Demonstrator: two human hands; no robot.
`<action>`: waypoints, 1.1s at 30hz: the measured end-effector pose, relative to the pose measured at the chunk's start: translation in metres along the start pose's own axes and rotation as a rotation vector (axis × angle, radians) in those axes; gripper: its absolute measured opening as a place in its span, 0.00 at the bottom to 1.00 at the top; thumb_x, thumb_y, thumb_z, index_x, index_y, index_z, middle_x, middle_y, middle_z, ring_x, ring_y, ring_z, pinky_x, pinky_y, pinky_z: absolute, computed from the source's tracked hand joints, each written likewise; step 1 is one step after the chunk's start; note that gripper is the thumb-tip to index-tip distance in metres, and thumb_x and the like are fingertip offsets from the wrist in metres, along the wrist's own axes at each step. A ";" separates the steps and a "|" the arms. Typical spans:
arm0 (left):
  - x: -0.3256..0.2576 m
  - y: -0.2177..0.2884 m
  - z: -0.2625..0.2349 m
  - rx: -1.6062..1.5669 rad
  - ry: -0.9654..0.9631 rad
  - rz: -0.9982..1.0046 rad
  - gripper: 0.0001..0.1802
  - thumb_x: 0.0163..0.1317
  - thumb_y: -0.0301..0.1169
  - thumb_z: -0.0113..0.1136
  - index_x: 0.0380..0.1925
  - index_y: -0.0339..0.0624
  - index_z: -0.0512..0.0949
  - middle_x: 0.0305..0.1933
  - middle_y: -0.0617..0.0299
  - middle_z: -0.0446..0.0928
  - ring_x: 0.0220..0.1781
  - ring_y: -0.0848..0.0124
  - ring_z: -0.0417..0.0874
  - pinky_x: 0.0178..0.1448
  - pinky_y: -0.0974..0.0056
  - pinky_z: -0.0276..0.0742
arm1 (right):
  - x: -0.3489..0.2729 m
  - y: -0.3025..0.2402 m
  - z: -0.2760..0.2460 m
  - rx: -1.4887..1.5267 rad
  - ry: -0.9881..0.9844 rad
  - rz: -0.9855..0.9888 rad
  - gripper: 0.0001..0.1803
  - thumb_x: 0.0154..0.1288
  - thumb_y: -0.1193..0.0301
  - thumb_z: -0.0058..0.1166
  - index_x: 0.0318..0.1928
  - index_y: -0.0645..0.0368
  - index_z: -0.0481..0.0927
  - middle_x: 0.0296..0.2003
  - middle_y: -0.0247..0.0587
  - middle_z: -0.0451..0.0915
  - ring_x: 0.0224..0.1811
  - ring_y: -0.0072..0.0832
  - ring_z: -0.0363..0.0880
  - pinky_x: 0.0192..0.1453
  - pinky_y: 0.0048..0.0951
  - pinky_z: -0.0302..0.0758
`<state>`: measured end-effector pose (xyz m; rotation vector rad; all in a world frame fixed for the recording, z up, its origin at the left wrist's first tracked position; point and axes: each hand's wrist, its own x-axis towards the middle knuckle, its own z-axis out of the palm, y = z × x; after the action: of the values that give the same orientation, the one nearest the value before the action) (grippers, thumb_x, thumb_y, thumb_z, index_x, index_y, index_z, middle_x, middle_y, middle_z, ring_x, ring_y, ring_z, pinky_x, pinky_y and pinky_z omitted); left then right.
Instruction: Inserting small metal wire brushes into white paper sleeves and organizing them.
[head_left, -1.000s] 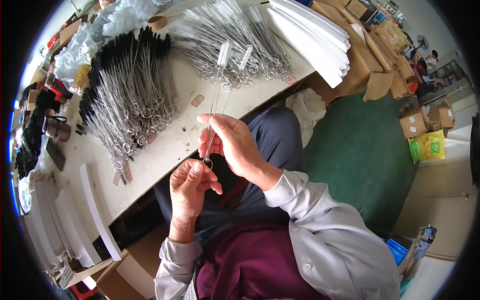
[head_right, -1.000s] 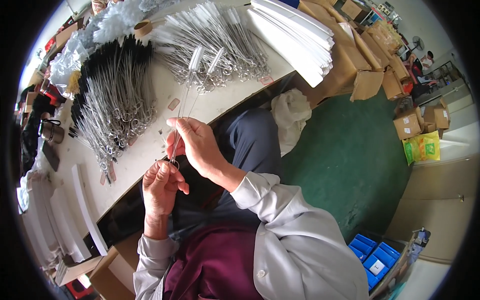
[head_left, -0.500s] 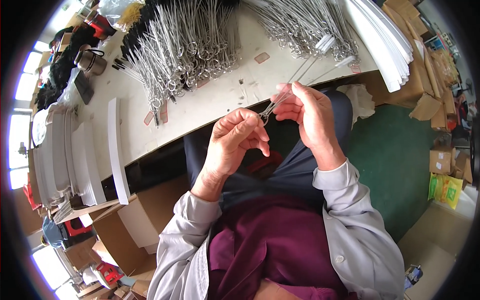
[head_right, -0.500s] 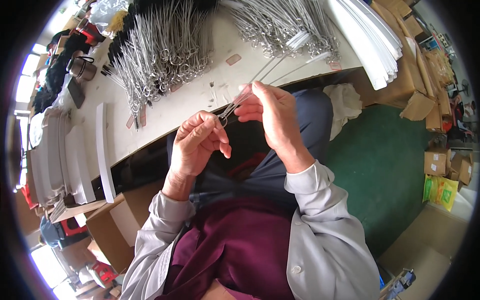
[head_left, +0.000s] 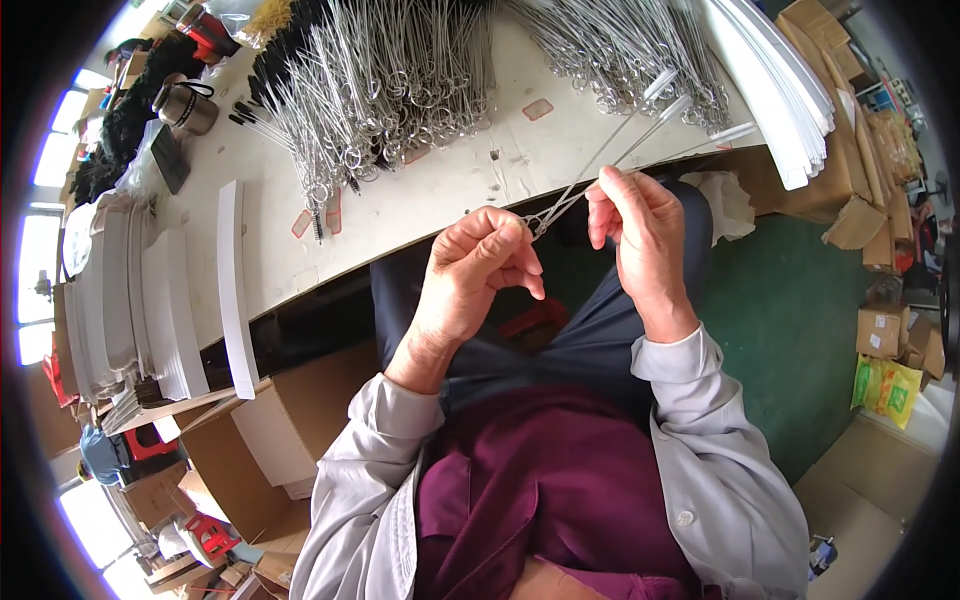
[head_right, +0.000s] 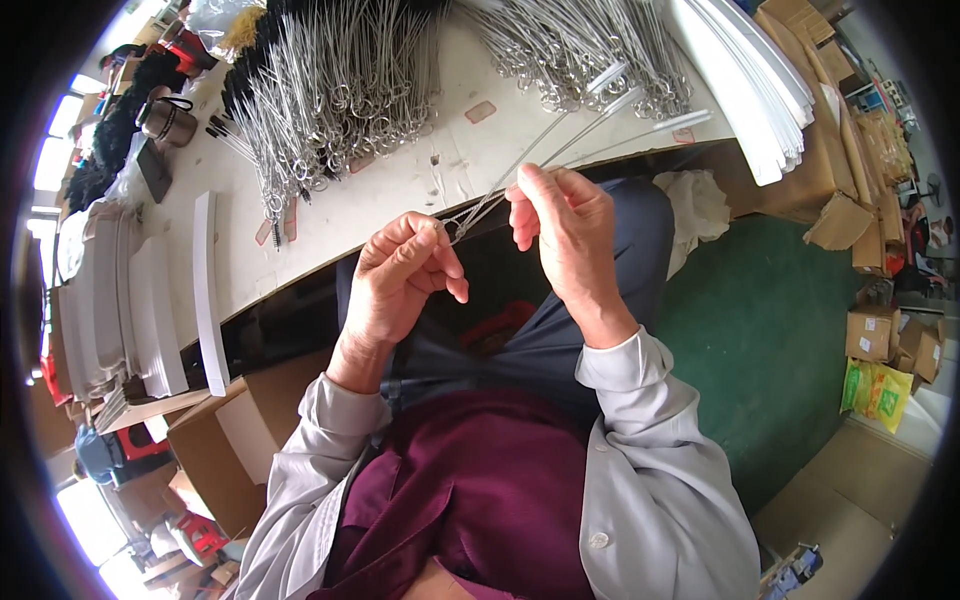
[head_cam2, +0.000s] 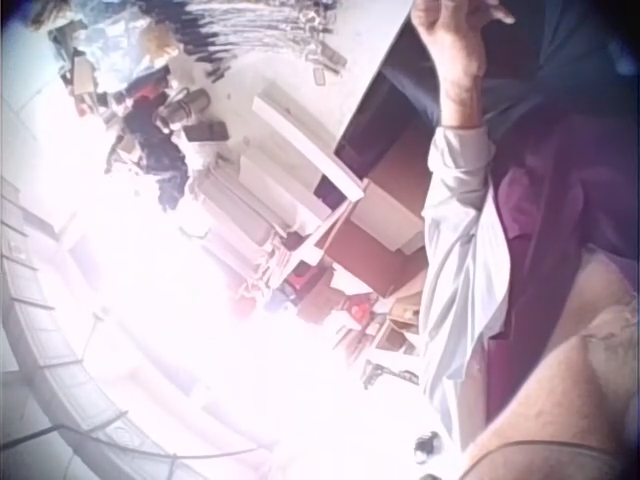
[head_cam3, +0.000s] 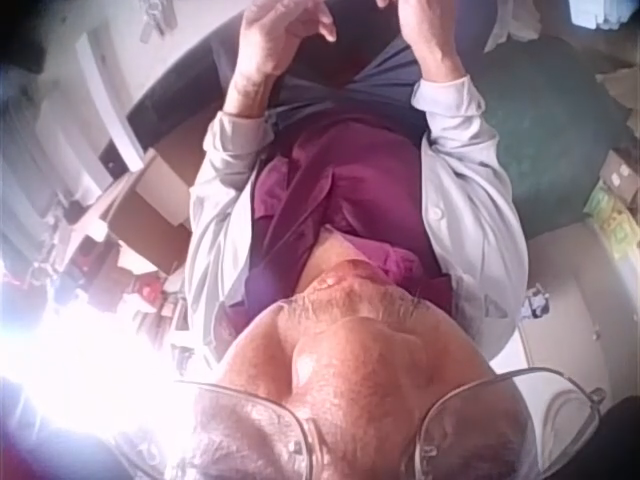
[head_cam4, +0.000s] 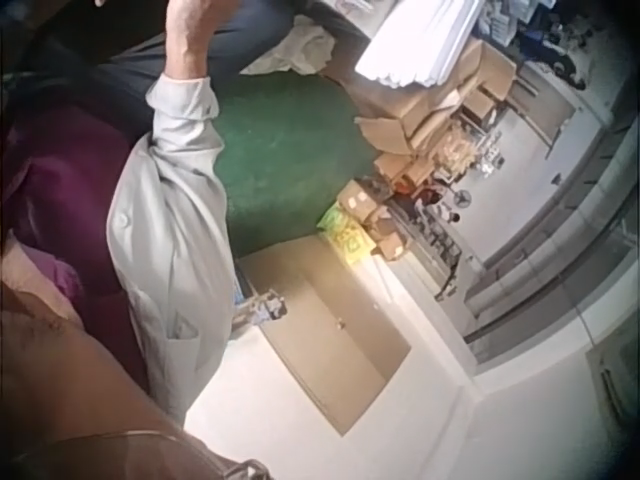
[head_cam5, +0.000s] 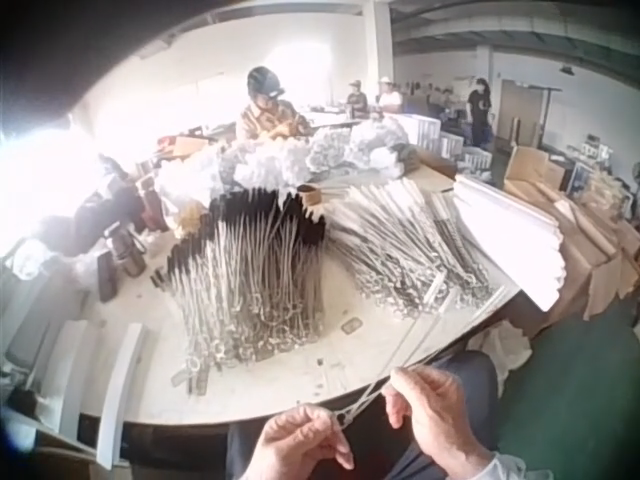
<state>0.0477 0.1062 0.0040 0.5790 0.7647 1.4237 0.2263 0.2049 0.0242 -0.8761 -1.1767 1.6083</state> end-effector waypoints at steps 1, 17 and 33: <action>0.000 0.000 0.001 0.000 -0.001 -0.001 0.12 0.79 0.35 0.52 0.41 0.38 0.77 0.32 0.52 0.82 0.30 0.62 0.86 0.38 0.59 0.86 | 0.001 0.000 0.000 -0.001 0.001 0.000 0.15 0.76 0.64 0.58 0.34 0.63 0.84 0.23 0.34 0.78 0.21 0.20 0.73 0.24 0.22 0.68; -0.003 -0.003 0.005 0.252 0.088 0.194 0.09 0.75 0.30 0.60 0.41 0.33 0.80 0.33 0.55 0.83 0.33 0.71 0.86 0.40 0.65 0.86 | 0.000 -0.006 -0.001 -0.019 0.036 -0.126 0.12 0.73 0.67 0.64 0.35 0.63 0.81 0.26 0.38 0.83 0.20 0.20 0.78 0.25 0.21 0.73; -0.014 0.001 0.015 0.387 0.028 0.154 0.09 0.75 0.24 0.50 0.37 0.32 0.79 0.37 0.56 0.85 0.37 0.73 0.85 0.48 0.66 0.81 | 0.012 0.008 0.004 0.215 0.051 0.200 0.22 0.80 0.64 0.48 0.64 0.69 0.72 0.44 0.57 0.86 0.36 0.38 0.90 0.37 0.32 0.88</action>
<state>0.0585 0.0941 0.0162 0.9340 1.0465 1.4341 0.2172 0.2140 0.0170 -0.9107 -0.8832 1.8244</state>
